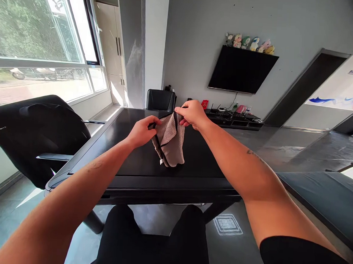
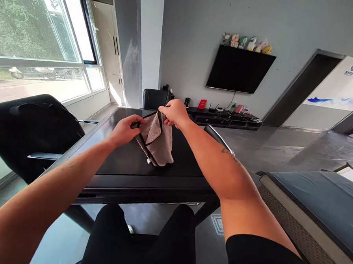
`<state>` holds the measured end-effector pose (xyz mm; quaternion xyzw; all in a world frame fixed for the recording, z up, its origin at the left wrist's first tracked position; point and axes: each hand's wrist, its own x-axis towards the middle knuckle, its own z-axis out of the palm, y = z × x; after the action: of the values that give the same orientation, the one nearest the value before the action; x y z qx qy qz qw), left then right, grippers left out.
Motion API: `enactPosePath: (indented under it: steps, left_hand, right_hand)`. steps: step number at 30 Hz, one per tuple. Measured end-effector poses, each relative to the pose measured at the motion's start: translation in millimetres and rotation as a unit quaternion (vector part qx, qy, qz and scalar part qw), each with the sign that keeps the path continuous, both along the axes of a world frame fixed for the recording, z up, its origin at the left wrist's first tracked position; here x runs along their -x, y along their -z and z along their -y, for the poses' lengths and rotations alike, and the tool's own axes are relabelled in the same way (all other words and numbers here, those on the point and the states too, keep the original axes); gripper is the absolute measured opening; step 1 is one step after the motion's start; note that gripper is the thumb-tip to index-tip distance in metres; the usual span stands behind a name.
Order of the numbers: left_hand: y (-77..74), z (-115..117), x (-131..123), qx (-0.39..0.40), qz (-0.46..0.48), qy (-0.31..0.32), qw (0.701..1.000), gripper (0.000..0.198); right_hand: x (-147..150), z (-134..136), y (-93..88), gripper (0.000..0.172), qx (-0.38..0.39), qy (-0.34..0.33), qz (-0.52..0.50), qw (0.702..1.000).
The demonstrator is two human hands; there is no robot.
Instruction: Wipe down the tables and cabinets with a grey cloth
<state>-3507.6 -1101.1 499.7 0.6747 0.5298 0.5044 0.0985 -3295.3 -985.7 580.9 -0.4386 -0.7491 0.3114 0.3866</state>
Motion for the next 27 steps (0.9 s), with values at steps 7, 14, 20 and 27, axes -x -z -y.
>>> enactPosePath:
  steps: [7, 14, 20, 27]
  left_hand:
    - [22.8, 1, -24, -0.056, -0.120, -0.067, 0.989, 0.073]
    - [32.7, -20, -10, -0.093, 0.048, -0.113, 0.988, 0.040]
    - [20.0, -15, -3, 0.099, 0.330, 0.066, 0.937, 0.050]
    - [8.2, -10, -12, 0.136, 0.406, 0.096, 0.898, 0.034]
  right_hand:
    - [7, 4, 3.8, 0.040, 0.032, 0.006, -0.056, 0.998]
    - [-6, 12, -3.0, 0.036, 0.062, -0.031, -0.075, 0.995]
    - [-18, 14, -0.2, 0.038, 0.072, -0.096, -0.102, 0.988]
    - [-18, 12, 7.6, 0.035, 0.058, -0.115, -0.103, 0.986]
